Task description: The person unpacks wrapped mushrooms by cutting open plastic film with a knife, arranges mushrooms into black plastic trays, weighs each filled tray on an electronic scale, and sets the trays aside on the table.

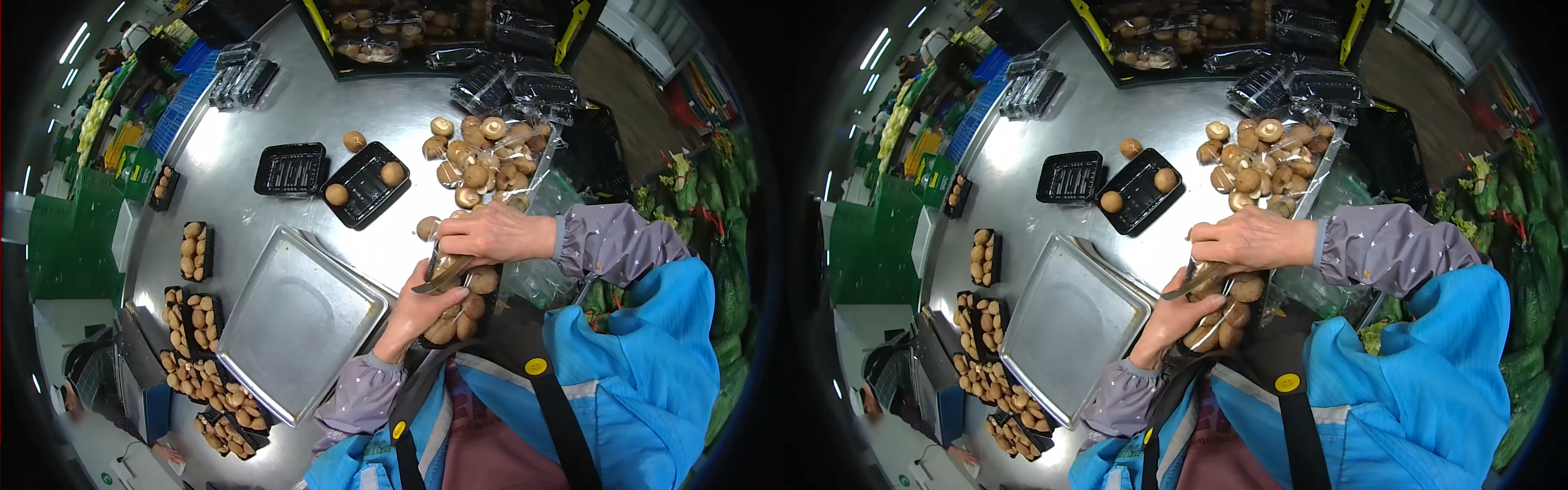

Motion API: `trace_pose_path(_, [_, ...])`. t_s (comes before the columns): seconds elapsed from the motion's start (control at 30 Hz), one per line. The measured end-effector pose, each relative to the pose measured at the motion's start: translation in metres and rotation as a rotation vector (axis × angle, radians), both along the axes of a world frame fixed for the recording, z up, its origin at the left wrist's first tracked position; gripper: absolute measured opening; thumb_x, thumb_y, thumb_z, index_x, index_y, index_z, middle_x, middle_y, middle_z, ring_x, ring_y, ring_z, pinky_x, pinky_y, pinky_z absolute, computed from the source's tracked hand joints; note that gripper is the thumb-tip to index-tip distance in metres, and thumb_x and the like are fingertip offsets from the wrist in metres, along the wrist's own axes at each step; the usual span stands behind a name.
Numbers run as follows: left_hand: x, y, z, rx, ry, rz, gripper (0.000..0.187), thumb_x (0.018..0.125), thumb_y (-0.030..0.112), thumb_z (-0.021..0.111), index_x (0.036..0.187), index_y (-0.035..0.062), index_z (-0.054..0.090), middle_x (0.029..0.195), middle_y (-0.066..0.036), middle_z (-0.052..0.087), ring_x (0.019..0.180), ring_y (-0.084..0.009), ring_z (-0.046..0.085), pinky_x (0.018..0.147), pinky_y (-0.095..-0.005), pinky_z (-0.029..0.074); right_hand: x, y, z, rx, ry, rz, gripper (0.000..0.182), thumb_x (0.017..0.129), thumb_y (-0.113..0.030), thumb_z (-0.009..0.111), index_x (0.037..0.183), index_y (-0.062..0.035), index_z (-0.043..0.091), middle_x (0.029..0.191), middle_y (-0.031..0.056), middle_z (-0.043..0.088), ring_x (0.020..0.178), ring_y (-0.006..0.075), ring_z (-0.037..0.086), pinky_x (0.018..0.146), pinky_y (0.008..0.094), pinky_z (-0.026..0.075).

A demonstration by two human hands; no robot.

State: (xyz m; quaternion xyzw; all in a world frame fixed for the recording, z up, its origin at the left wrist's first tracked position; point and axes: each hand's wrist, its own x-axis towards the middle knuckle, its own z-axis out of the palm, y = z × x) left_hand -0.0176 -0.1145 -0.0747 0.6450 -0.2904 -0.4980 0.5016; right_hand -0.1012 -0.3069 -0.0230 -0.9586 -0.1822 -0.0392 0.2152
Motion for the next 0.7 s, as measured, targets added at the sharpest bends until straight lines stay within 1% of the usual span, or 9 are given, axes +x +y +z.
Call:
trace_pose_path(0.13, [0.001, 0.000, -0.009, -0.025, 0.012, -0.012, 0.053, 0.073, 0.023, 0.075, 0.112, -0.0024, 0.048, 0.098, -0.011, 0.061, 0.091, -0.0183, 0.057, 0.082, -0.0303, 0.044, -0.009, 0.001, -0.005, -0.114, 0.039, -0.011, 0.015, 0.079, -0.014, 0.055, 0.088, -0.0075, 0.044, 0.077, 0.0061, 0.052, 0.059, 0.0243, 0.060, 0.047, 0.0366, 0.047])
trace_pose_path(0.17, [0.002, 0.002, -0.010, 0.005, -0.134, -0.043, 0.047, 0.082, 0.024, 0.065, 0.115, -0.0032, 0.046, 0.101, -0.013, 0.060, 0.094, -0.0211, 0.056, 0.084, -0.0322, 0.044, -0.014, 0.003, -0.011, -0.114, 0.040, -0.010, 0.015, 0.079, -0.014, 0.055, 0.088, -0.0075, 0.044, 0.077, 0.0061, 0.052, 0.059, 0.0243, 0.060, 0.047, 0.0366, 0.047])
trace_pose_path(0.2, [0.002, 0.004, -0.014, 0.005, -0.132, -0.042, 0.047, 0.082, 0.024, 0.065, 0.115, -0.0032, 0.046, 0.101, -0.013, 0.060, 0.094, -0.0211, 0.056, 0.084, -0.0322, 0.044, -0.021, 0.006, -0.017, -0.079, 0.059, 0.016, 0.016, 0.078, -0.016, 0.058, 0.085, -0.0082, 0.045, 0.073, 0.0055, 0.052, 0.057, 0.0247, 0.058, 0.045, 0.0354, 0.046])
trace_pose_path(0.3, [0.000, 0.016, -0.043, 0.103, 0.141, 0.223, 0.044, 0.095, 0.032, 0.043, 0.121, -0.0045, 0.043, 0.112, -0.015, 0.054, 0.101, -0.0214, 0.053, 0.087, -0.0322, 0.043, -0.051, 0.027, -0.024, 0.180, 0.231, 0.085, 0.015, 0.080, -0.015, 0.058, 0.083, -0.0070, 0.045, 0.064, 0.0101, 0.051, 0.057, 0.0281, 0.057, 0.047, 0.0375, 0.045])
trace_pose_path(0.43, [-0.005, 0.021, -0.014, 0.001, 0.422, 0.399, 0.045, 0.097, 0.036, 0.040, 0.122, -0.0015, 0.044, 0.111, -0.010, 0.054, 0.098, -0.0158, 0.054, 0.084, -0.0290, 0.045, -0.085, 0.026, -0.015, 0.440, 0.351, 0.070, 0.014, 0.085, -0.017, 0.056, 0.085, -0.0045, 0.049, 0.064, 0.0157, 0.050, 0.059, 0.0336, 0.054, 0.053, 0.0413, 0.043])
trace_pose_path(0.5, [-0.007, 0.019, -0.009, -0.020, 0.405, 0.464, 0.046, 0.097, 0.037, 0.039, 0.123, -0.0014, 0.044, 0.112, -0.011, 0.055, 0.098, -0.0171, 0.055, 0.084, -0.0301, 0.046, -0.098, -0.006, -0.003, 0.531, 0.420, -0.290, 0.014, 0.085, -0.016, 0.057, 0.083, -0.0031, 0.051, 0.064, 0.0164, 0.050, 0.057, 0.0333, 0.052, 0.054, 0.0405, 0.042])
trace_pose_path(0.6, [-0.004, 0.016, -0.001, -0.110, 0.481, 0.594, 0.048, 0.097, 0.039, 0.037, 0.122, -0.0006, 0.045, 0.114, -0.011, 0.055, 0.098, -0.0196, 0.057, 0.085, -0.0322, 0.048, -0.136, -0.077, -0.018, 0.322, 0.296, -0.798, 0.014, 0.083, -0.014, 0.056, 0.079, -0.0011, 0.051, 0.065, 0.0182, 0.052, 0.056, 0.0316, 0.050, 0.054, 0.0370, 0.041])
trace_pose_path(0.67, [-0.001, 0.013, 0.013, -0.113, 0.437, 0.611, 0.046, 0.097, 0.038, 0.037, 0.122, -0.0003, 0.044, 0.114, -0.011, 0.055, 0.099, -0.0197, 0.056, 0.086, -0.0324, 0.047, -0.161, -0.120, -0.037, -0.181, 0.254, -1.034, 0.016, 0.078, -0.011, 0.060, 0.078, -0.0007, 0.047, 0.068, 0.0170, 0.056, 0.064, 0.0344, 0.058, 0.058, 0.0410, 0.044])
trace_pose_path(0.7, [0.001, 0.012, 0.013, -0.118, 0.437, 0.605, 0.046, 0.097, 0.038, 0.037, 0.122, -0.0003, 0.044, 0.114, -0.011, 0.055, 0.099, -0.0197, 0.056, 0.086, -0.0324, 0.047, -0.161, -0.122, -0.032, -0.217, 0.297, -1.100, 0.017, 0.076, -0.011, 0.062, 0.084, -0.0018, 0.050, 0.075, 0.0172, 0.058, 0.071, 0.0346, 0.059, 0.062, 0.0417, 0.045])
